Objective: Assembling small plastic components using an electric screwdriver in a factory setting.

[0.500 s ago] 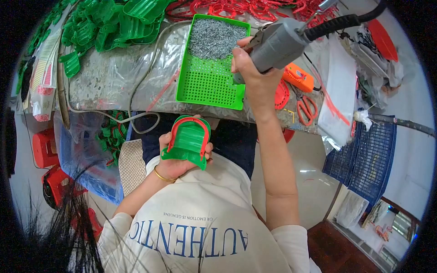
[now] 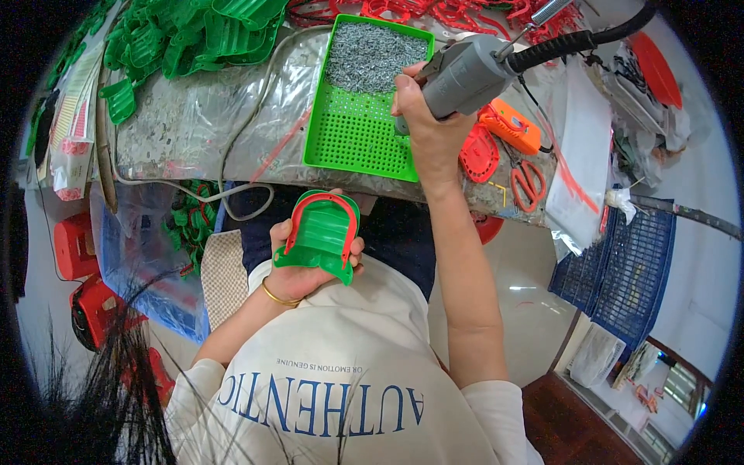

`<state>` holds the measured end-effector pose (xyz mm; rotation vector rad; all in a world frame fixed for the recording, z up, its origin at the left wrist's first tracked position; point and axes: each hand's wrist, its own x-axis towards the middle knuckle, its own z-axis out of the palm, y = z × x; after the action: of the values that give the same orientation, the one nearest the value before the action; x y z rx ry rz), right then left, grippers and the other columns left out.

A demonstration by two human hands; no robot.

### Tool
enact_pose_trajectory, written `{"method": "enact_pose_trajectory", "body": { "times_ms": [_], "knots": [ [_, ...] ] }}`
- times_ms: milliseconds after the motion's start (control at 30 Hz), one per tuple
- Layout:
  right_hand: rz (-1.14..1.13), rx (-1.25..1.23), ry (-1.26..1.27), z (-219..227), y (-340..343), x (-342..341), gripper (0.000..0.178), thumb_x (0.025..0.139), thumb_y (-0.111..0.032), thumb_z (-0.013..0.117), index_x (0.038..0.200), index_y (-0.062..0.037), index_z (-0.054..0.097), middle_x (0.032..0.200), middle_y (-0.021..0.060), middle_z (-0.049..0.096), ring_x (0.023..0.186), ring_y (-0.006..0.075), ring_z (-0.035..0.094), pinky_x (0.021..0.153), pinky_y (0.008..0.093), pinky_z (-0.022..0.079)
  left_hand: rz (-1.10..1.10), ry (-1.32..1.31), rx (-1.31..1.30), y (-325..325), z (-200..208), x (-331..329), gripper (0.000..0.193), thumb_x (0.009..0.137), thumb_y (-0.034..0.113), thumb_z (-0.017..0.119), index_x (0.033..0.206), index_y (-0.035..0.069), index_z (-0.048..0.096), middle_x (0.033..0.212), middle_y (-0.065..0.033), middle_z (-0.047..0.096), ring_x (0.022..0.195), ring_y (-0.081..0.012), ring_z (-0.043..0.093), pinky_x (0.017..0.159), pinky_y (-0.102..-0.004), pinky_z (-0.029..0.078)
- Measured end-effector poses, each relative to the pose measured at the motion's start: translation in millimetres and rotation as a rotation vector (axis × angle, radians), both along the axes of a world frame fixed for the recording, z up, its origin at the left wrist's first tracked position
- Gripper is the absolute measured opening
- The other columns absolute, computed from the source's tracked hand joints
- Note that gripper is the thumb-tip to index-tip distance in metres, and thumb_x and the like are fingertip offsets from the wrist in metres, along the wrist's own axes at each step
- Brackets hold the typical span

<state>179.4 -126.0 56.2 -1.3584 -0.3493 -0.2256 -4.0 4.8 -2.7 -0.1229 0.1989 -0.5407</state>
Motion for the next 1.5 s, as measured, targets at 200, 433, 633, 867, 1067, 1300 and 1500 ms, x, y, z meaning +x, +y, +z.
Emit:
{"method": "enact_pose_trajectory", "body": {
  "times_ms": [200,433,633,867,1067,1300,1500],
  "knots": [
    [0.012,0.081,0.014,-4,-2,1,0.012,0.081,0.001,0.064,0.09,-0.0003,0.057,0.072,0.0043,0.058,0.058,0.0103,0.055,0.054,0.024,0.046,0.006,-0.012,-0.004,0,-2,2,0.077,0.073,0.043,0.066,0.138,0.026,0.03,0.115,-0.0178,0.052,0.102,-0.0383,0.054,0.088,-0.0558,0.041],
    [-0.014,0.006,-0.012,-2,2,-1,0.01,0.084,0.001,0.059,0.094,0.0012,0.054,0.065,0.0037,0.05,0.054,0.0116,0.048,0.054,0.0267,0.043,0.043,-0.022,0.018,0,-2,1,0.076,0.073,0.043,0.065,0.138,0.026,0.03,0.115,-0.0166,0.053,0.101,-0.0375,0.055,0.087,-0.0541,0.042],
    [-0.033,0.091,-0.005,25,5,-10,0.014,0.083,0.0,0.06,0.096,0.0016,0.054,0.064,0.0034,0.047,0.055,0.0116,0.045,0.053,0.0265,0.04,0.063,-0.021,0.083,-3,-1,3,0.073,0.075,0.047,0.062,0.137,0.021,0.034,0.12,-0.0132,0.05,0.099,-0.0365,0.055,0.084,-0.053,0.044],
    [0.171,0.113,0.137,55,27,-57,0.015,0.083,-0.007,0.059,0.096,0.0,0.054,0.06,0.0029,0.044,0.053,0.0132,0.043,0.051,0.0268,0.037,0.101,-0.06,0.084,-2,3,2,0.071,0.08,0.047,0.056,0.139,0.015,0.032,0.12,-0.0173,0.051,0.104,-0.0336,0.056,0.087,-0.0494,0.047],
    [0.214,0.087,0.173,51,39,-73,0.016,0.082,-0.006,0.059,0.097,-0.0012,0.054,0.057,0.0027,0.043,0.05,0.0135,0.043,0.049,0.0274,0.036,0.05,-0.028,0.072,0,0,-1,0.069,0.08,0.047,0.056,0.136,0.011,0.035,0.12,-0.0181,0.052,0.105,-0.0339,0.055,0.088,-0.0501,0.046],
    [0.226,0.088,0.169,46,40,-74,0.016,0.083,-0.007,0.059,0.096,-0.0011,0.054,0.057,0.0034,0.043,0.049,0.0139,0.043,0.048,0.0271,0.036,0.059,-0.011,0.056,-1,-2,-3,0.068,0.081,0.046,0.055,0.135,0.009,0.037,0.121,-0.0185,0.052,0.106,-0.035,0.055,0.089,-0.0501,0.046],
    [0.275,0.045,0.113,40,40,-75,0.015,0.083,-0.009,0.06,0.093,-0.0016,0.052,0.058,0.0041,0.044,0.049,0.0144,0.044,0.047,0.0275,0.036,0.077,-0.015,0.054,-2,1,-4,0.069,0.08,0.046,0.057,0.138,0.015,0.033,0.122,-0.0155,0.051,0.105,-0.0349,0.055,0.088,-0.0504,0.046]
  ]
}}
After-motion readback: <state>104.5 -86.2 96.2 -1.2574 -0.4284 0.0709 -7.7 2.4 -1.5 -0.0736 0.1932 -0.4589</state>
